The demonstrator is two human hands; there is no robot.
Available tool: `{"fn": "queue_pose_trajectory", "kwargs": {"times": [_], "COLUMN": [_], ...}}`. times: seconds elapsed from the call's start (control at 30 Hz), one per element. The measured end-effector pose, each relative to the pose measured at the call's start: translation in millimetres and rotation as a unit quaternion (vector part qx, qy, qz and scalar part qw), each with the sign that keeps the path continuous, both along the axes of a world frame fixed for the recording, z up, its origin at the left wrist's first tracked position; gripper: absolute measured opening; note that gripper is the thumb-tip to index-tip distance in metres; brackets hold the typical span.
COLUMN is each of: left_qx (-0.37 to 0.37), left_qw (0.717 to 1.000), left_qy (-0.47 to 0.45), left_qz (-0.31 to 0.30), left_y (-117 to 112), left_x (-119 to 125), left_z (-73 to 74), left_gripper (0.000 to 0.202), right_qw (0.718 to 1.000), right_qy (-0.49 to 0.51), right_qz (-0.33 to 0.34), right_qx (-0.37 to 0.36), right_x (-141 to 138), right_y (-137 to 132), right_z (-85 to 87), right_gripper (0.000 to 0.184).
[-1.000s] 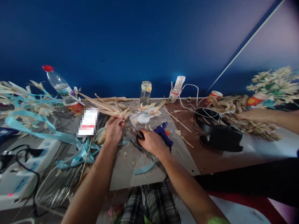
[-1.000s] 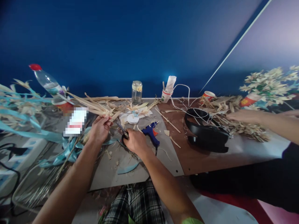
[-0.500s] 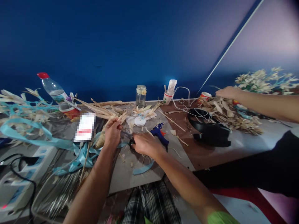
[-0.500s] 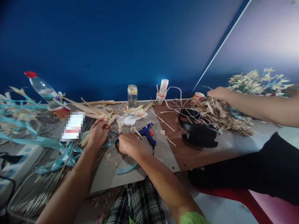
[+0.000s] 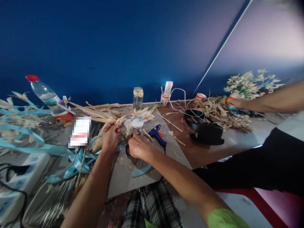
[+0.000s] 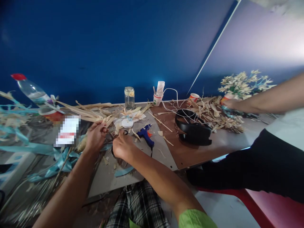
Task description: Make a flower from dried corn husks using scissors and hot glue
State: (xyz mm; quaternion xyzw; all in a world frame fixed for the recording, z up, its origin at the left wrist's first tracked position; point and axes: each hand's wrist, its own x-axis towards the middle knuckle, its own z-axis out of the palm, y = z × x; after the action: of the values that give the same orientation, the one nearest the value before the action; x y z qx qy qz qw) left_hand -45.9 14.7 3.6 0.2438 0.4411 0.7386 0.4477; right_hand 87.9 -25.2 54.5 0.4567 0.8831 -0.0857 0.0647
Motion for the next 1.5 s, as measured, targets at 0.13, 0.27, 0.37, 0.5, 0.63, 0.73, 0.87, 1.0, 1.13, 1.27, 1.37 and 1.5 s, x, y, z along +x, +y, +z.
{"fn": "queue_pose_trajectory", "kwargs": {"times": [0.13,0.27,0.37,0.5,0.63,0.73,0.87,1.0,1.13,1.27,1.37,1.5], "left_qx": [0.007,0.020,0.010,-0.010,-0.026,-0.024,-0.050,-0.072,-0.084,-0.016,0.027,0.021], "left_qw": [1.000,0.998,0.995,0.989,0.982,0.982,0.977,0.964,0.940,0.862,0.784,0.727], "left_qy": [0.016,0.034,0.040,0.031,0.030,0.033,0.130,0.220,0.316,0.502,0.615,0.679], "left_qz": [-0.005,-0.038,-0.088,-0.145,-0.187,-0.186,-0.165,-0.132,-0.096,-0.067,-0.080,-0.102], "left_y": [0.7,-0.4,-1.0,-3.3,-8.9,-11.0,-8.6,-5.2,3.4,21.3,35.2,46.7], "left_x": [1.4,5.0,9.7,18.3,26.7,28.1,23.7,24.3,30.4,34.8,40.0,47.9], "left_z": [-1.2,-0.9,-3.3,-7.5,-3.8,-1.6,-7.6,-12.7,-14.6,-20.3,-25.1,-28.4], "left_gripper": [0.026,0.026,0.029,0.032,0.029,0.027,0.028,0.027,0.021,0.019,0.027,0.024], "right_qw": [0.998,0.957,0.859,0.739,0.697,0.666,0.580,0.496,0.468,0.488,0.512,0.556], "right_qy": [0.042,0.268,0.474,0.633,0.678,0.703,0.773,0.828,0.840,0.826,0.805,0.771], "right_qz": [-0.024,-0.106,-0.186,-0.209,-0.203,-0.217,-0.248,-0.261,-0.272,-0.281,-0.297,-0.307], "right_qx": [-0.032,-0.032,-0.054,-0.094,-0.116,-0.122,-0.062,0.012,0.031,0.031,0.034,0.049], "right_x": [2.4,5.3,5.3,1.2,1.3,10.0,35.0,62.5,74.5,73.4,72.0,72.6], "right_y": [2.3,15.6,31.4,47.6,51.9,55.9,69.5,83.8,90.2,91.0,91.0,92.1], "right_z": [-6.1,-17.1,-31.2,-50.2,-53.3,-47.0,-38.8,-36.7,-38.1,-39.4,-40.7,-43.6], "right_gripper": [0.028,0.027,0.026,0.025,0.023,0.023,0.025,0.031,0.031,0.027,0.025,0.027]}}
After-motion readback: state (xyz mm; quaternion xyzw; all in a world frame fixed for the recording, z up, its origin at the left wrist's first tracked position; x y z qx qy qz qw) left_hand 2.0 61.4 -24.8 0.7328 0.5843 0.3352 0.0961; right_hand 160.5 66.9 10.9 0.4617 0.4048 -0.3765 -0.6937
